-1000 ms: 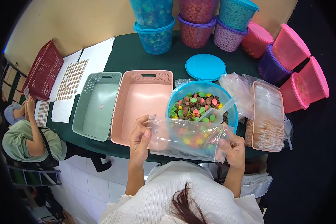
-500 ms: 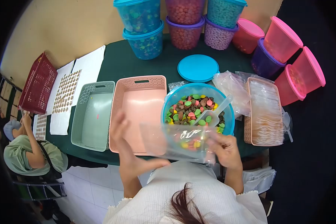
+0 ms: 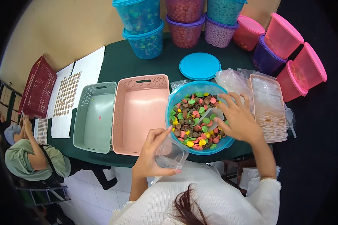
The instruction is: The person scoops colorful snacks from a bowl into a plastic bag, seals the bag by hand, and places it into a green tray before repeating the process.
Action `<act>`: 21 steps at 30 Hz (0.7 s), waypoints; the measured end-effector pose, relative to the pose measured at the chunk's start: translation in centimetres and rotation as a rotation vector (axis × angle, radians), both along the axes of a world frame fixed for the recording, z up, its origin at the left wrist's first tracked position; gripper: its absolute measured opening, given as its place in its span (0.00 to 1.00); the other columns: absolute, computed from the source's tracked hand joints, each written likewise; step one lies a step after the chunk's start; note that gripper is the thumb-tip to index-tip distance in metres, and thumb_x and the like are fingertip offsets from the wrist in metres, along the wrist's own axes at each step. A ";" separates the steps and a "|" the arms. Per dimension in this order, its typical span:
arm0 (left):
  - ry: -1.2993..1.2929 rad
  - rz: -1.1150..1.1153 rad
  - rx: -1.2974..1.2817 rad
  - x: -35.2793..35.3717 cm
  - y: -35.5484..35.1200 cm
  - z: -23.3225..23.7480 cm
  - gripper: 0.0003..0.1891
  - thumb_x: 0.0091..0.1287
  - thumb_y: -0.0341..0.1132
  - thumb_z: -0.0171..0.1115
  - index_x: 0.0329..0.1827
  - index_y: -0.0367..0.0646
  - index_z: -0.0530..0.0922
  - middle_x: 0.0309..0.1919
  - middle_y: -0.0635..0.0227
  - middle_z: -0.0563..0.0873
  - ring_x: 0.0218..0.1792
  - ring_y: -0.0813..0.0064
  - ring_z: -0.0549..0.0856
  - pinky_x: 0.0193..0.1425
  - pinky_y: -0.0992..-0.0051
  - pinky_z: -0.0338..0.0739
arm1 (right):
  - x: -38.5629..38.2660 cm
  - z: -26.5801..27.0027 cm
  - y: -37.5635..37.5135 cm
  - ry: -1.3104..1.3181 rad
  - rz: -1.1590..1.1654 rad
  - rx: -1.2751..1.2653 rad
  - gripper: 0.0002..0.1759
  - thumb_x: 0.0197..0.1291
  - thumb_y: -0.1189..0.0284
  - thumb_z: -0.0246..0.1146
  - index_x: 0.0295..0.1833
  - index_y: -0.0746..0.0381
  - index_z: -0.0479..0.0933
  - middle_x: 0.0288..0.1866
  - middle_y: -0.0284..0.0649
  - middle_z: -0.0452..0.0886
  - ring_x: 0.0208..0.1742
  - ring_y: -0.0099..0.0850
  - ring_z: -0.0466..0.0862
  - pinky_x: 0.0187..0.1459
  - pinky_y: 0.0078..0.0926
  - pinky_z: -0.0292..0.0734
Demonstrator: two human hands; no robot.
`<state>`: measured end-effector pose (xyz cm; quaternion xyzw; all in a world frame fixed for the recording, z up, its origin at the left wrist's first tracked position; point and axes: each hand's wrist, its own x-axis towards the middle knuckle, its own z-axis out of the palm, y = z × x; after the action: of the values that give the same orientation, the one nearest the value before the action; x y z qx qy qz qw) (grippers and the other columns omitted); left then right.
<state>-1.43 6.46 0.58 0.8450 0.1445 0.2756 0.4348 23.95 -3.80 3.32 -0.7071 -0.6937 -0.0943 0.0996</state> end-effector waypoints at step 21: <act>-0.066 -0.099 -0.421 -1.1 0.1 -3.4 0.47 0.39 0.48 0.70 0.62 0.36 0.61 0.54 0.55 0.69 0.58 0.62 0.68 0.63 0.65 0.58 | 3.0 -1.9 9.8 0.002 0.421 0.156 0.11 0.45 0.73 0.63 0.37 0.57 0.73 0.29 0.31 0.77 0.39 0.30 0.74 0.51 0.40 0.58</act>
<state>-2.56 6.56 -2.85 0.7322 0.1429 0.2453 0.6191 26.92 5.99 1.39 -0.5369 -0.8165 -0.1242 0.1723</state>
